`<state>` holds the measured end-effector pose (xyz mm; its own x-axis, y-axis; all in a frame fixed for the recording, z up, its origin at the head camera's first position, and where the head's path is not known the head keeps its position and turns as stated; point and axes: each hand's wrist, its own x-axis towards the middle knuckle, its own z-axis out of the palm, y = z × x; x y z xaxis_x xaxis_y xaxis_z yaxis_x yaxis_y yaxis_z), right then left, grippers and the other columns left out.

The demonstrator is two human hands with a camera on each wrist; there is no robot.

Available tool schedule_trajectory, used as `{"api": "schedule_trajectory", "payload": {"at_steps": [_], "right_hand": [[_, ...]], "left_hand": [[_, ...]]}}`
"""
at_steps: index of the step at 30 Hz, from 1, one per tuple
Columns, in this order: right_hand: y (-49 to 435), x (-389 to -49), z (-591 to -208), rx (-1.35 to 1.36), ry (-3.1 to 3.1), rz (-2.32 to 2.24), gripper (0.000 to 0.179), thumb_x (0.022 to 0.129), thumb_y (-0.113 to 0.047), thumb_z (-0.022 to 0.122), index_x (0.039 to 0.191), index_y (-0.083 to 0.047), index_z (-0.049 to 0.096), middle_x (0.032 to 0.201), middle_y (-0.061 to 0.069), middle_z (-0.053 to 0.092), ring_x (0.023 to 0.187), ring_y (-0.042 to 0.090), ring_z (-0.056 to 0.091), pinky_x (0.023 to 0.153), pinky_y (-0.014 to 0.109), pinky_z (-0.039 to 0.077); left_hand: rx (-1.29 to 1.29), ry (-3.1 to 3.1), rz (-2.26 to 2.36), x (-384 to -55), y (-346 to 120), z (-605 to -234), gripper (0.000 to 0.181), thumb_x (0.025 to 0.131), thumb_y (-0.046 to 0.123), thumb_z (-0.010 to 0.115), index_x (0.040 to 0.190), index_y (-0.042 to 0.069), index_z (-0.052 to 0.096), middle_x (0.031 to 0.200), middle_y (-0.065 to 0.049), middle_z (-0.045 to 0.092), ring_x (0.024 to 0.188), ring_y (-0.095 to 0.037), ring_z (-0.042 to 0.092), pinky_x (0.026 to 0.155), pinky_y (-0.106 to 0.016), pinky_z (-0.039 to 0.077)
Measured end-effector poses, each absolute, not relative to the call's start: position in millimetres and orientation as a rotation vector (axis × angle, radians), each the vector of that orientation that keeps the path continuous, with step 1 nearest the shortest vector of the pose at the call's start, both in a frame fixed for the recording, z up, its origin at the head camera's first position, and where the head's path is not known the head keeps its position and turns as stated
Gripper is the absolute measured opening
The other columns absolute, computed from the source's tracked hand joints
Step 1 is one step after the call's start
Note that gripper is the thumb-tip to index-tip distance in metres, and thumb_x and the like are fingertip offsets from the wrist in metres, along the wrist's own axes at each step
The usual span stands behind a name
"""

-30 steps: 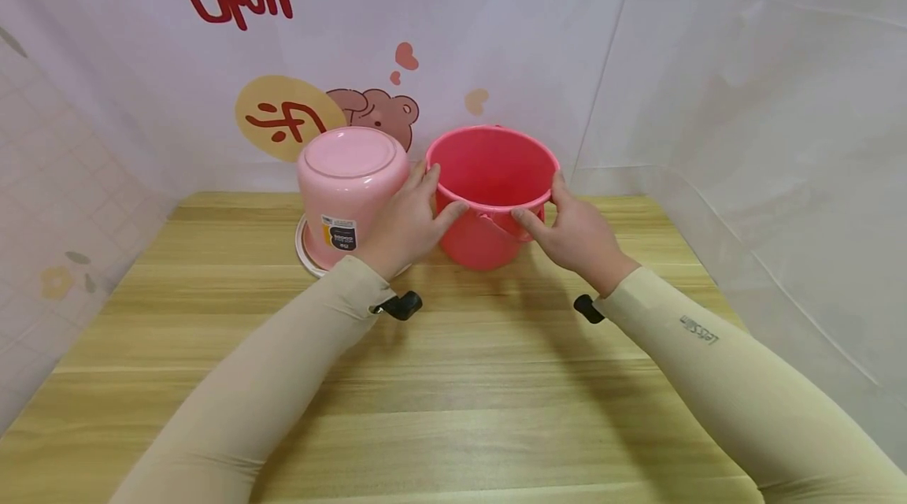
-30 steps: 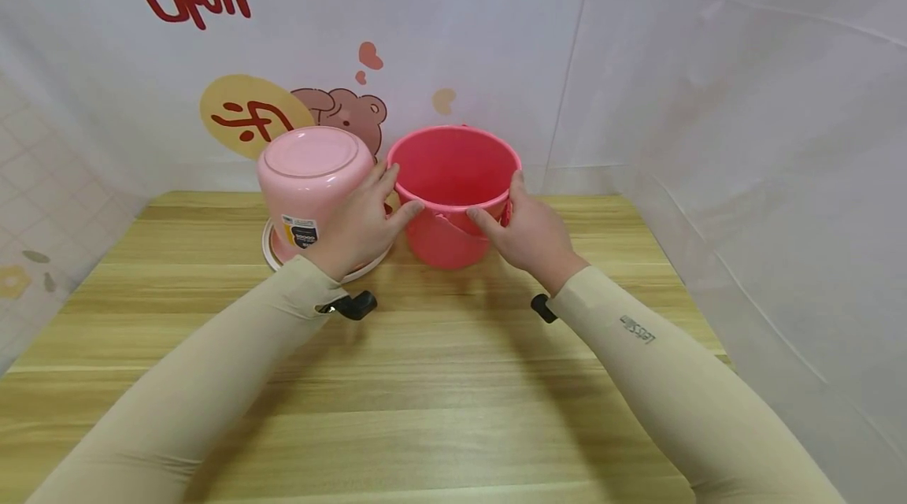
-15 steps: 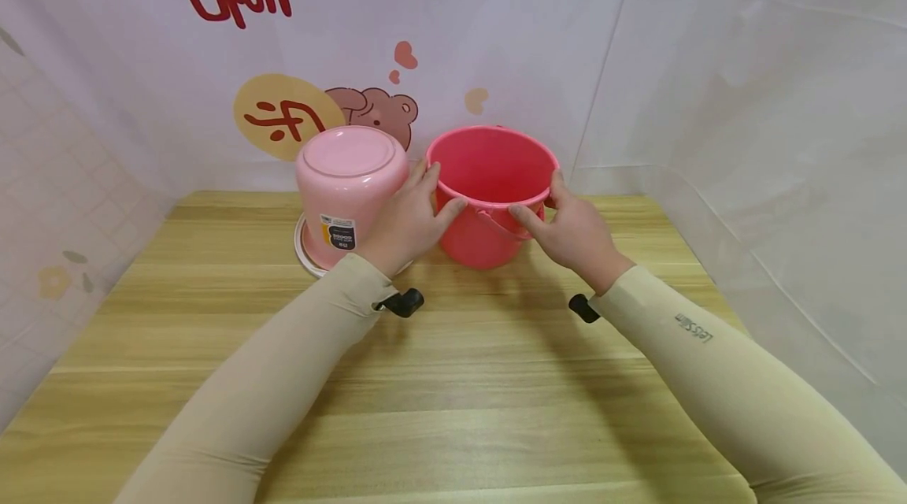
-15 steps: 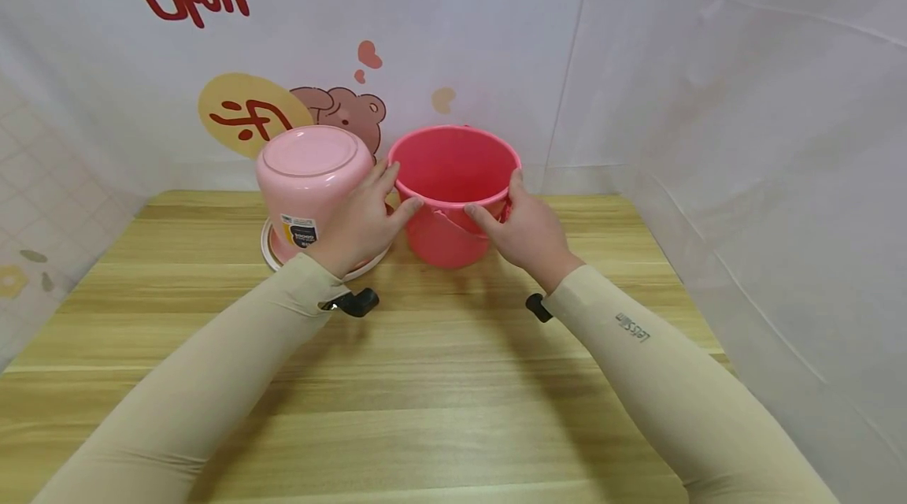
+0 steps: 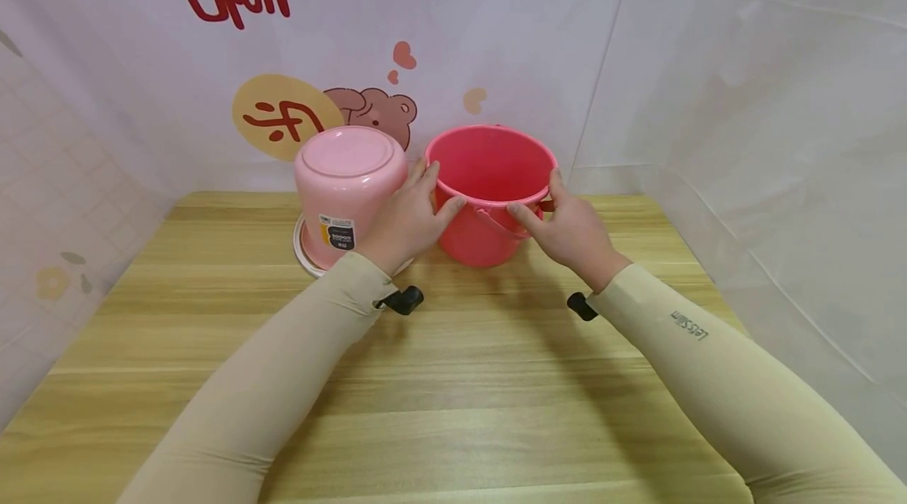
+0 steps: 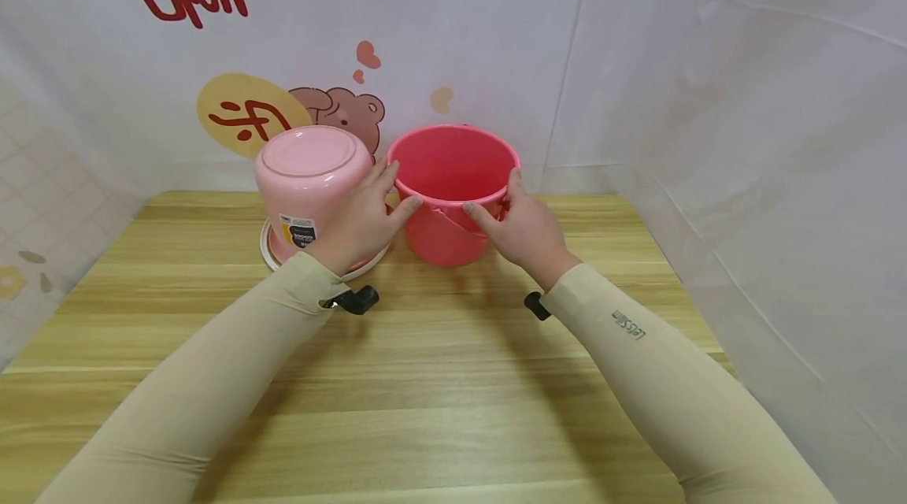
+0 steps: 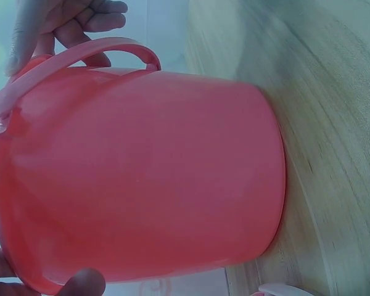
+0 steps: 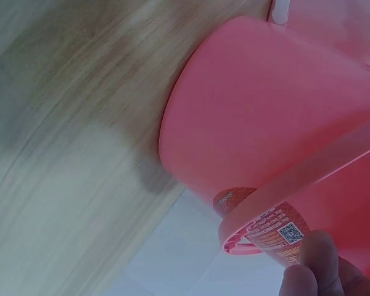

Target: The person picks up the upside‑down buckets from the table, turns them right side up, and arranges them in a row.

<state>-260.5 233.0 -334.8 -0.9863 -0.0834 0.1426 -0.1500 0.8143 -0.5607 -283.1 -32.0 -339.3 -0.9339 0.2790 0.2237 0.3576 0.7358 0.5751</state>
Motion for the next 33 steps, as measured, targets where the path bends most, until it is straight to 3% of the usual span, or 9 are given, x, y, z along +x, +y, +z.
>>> {"api": "schedule_trajectory", "payload": {"at_steps": [12,22,33], "right_hand": [[231,-262,-331,0.166,-2.911,0.936,0.111,0.097,-0.071,0.057,0.169,-0.005,0.005,0.136,0.013,0.069,0.125,0.032,0.067,0.088,0.047,0.061],[232,-266,-329,0.137,-2.947,0.913,0.114,0.095,-0.075,0.056,0.169,-0.004,0.004,0.105,0.011,0.076,0.095,0.025,0.073,0.071,0.035,0.056],[232,-268,-328,0.110,-2.968,0.905,0.116,0.094,-0.079,0.053,0.169,-0.009,0.000,0.096,0.011,0.073,0.084,0.026,0.069,0.066,0.034,0.053]], "left_hand": [[-0.514,-2.830,-0.953,-286,-31,-338,0.090,0.102,0.061,0.055,0.169,0.010,0.023,0.178,-0.011,0.012,0.163,-0.033,0.022,0.117,-0.054,0.046],[-0.506,-2.828,-1.008,-290,-30,-339,0.090,0.102,0.060,0.056,0.169,0.012,0.021,0.179,-0.008,0.009,0.164,-0.031,0.019,0.116,-0.054,0.047],[-0.496,-2.854,-1.013,-294,-29,-336,0.088,0.104,0.059,0.054,0.169,0.011,0.020,0.179,-0.010,0.008,0.165,-0.030,0.016,0.124,-0.053,0.037]]}}
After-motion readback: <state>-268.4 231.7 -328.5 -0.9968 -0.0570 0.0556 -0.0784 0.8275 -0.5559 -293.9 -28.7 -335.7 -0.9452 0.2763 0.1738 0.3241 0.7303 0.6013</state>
